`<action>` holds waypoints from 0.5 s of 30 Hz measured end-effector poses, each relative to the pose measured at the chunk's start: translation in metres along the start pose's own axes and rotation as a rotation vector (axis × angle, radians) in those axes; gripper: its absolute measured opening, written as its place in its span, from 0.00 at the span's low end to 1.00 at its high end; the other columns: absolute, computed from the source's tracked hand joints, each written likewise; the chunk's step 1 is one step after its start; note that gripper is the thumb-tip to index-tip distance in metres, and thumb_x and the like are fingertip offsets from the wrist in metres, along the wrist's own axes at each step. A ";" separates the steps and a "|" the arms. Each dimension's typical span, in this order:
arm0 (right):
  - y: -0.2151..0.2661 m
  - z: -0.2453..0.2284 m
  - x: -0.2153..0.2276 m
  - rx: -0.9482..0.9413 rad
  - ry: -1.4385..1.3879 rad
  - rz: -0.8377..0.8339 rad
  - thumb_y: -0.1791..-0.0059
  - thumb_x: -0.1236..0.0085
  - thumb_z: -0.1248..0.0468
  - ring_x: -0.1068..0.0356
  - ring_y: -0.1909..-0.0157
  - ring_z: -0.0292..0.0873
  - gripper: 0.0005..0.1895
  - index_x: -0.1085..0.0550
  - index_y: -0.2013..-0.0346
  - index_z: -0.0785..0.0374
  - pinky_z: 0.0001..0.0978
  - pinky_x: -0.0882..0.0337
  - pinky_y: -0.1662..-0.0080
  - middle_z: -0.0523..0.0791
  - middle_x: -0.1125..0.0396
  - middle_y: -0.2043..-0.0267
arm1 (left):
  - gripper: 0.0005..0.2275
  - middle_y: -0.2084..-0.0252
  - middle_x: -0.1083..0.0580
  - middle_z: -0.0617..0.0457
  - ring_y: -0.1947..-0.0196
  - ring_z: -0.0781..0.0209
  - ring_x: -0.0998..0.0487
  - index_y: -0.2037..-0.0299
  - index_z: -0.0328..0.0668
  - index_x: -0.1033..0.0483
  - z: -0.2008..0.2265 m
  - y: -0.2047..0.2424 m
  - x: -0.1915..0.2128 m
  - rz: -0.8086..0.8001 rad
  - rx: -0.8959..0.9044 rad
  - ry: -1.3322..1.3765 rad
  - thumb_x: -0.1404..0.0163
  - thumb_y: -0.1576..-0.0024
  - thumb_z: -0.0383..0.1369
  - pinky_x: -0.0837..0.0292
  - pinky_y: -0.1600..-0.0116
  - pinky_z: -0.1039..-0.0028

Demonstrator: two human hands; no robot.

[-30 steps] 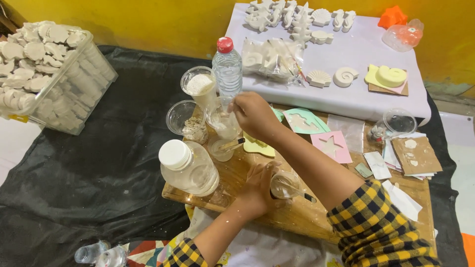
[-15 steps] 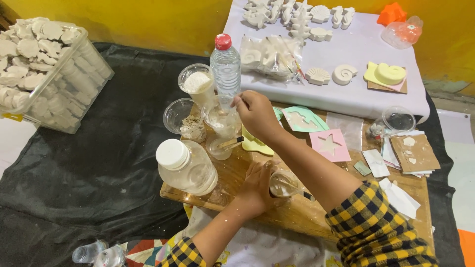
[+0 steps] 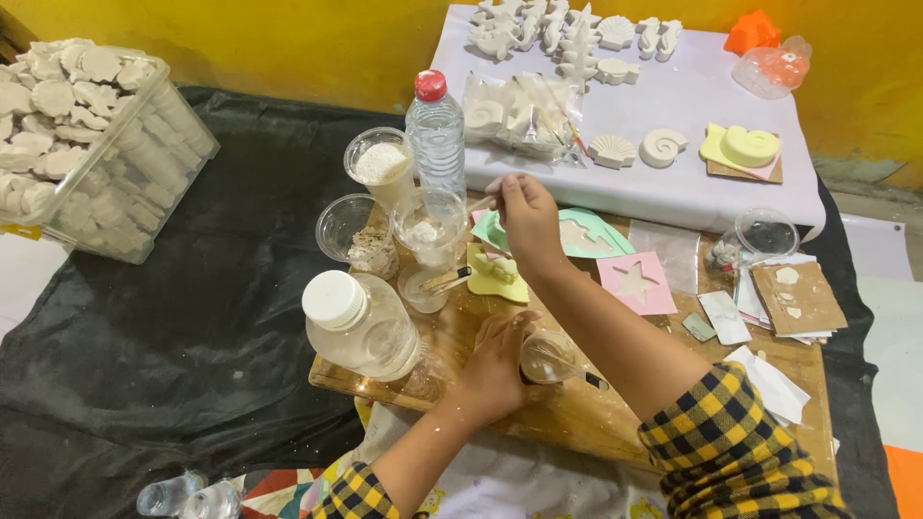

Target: Mixing plaster in small cups and pouring the mixture into various silicone molds to create decorative shapes.

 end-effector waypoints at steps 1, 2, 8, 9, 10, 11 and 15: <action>0.004 -0.003 0.000 0.001 0.001 -0.001 0.41 0.61 0.63 0.42 0.75 0.31 0.16 0.25 0.64 0.60 0.20 0.39 0.70 0.42 0.33 0.75 | 0.45 0.60 0.23 0.43 0.52 0.44 0.23 0.39 0.37 0.34 0.002 0.000 0.001 0.002 0.000 0.000 0.34 0.66 0.54 0.37 0.36 0.57; 0.008 -0.006 0.000 -0.004 -0.024 -0.007 0.40 0.62 0.63 0.41 0.75 0.32 0.16 0.26 0.64 0.62 0.21 0.38 0.70 0.43 0.33 0.74 | 0.45 0.59 0.23 0.43 0.50 0.45 0.24 0.39 0.37 0.35 0.002 0.000 0.001 -0.026 0.039 -0.002 0.35 0.65 0.55 0.39 0.35 0.57; 0.014 0.004 0.006 -0.075 -0.104 -0.003 0.39 0.64 0.63 0.37 0.71 0.33 0.15 0.28 0.60 0.62 0.22 0.32 0.66 0.44 0.32 0.71 | 0.45 0.56 0.23 0.44 0.45 0.47 0.27 0.40 0.39 0.36 -0.006 0.003 -0.008 -0.098 0.109 -0.037 0.36 0.65 0.57 0.44 0.32 0.59; 0.013 0.011 0.007 -0.114 -0.117 -0.010 0.38 0.63 0.61 0.35 0.70 0.34 0.15 0.27 0.60 0.61 0.23 0.30 0.66 0.45 0.31 0.71 | 0.44 0.55 0.23 0.42 0.44 0.45 0.27 0.42 0.37 0.35 -0.006 0.003 -0.007 -0.103 0.108 -0.048 0.36 0.65 0.57 0.44 0.32 0.58; 0.013 0.011 0.008 -0.111 -0.117 -0.008 0.38 0.63 0.61 0.35 0.70 0.34 0.15 0.27 0.60 0.61 0.23 0.30 0.66 0.45 0.31 0.71 | 0.44 0.55 0.23 0.42 0.44 0.45 0.27 0.42 0.37 0.35 -0.003 0.001 -0.005 -0.104 0.105 -0.048 0.36 0.65 0.57 0.44 0.32 0.58; 0.012 0.013 0.008 -0.134 -0.134 -0.004 0.38 0.64 0.60 0.35 0.68 0.33 0.15 0.28 0.59 0.60 0.22 0.29 0.65 0.45 0.31 0.70 | 0.44 0.56 0.23 0.42 0.44 0.45 0.27 0.42 0.37 0.35 -0.002 0.000 -0.004 -0.124 0.116 -0.060 0.36 0.65 0.56 0.43 0.33 0.58; 0.009 0.022 0.012 -0.182 -0.170 0.000 0.38 0.64 0.58 0.34 0.67 0.32 0.14 0.29 0.58 0.59 0.20 0.27 0.63 0.44 0.31 0.69 | 0.43 0.56 0.24 0.39 0.44 0.42 0.28 0.42 0.34 0.35 0.005 -0.004 0.002 -0.149 0.134 -0.043 0.35 0.64 0.55 0.41 0.33 0.57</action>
Point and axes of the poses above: each hand's wrist, its own y-axis away from the middle knuckle, its own x-axis out of the back of the hand, z = x × y, the point moved 6 cm from there along -y, towards the middle knuckle
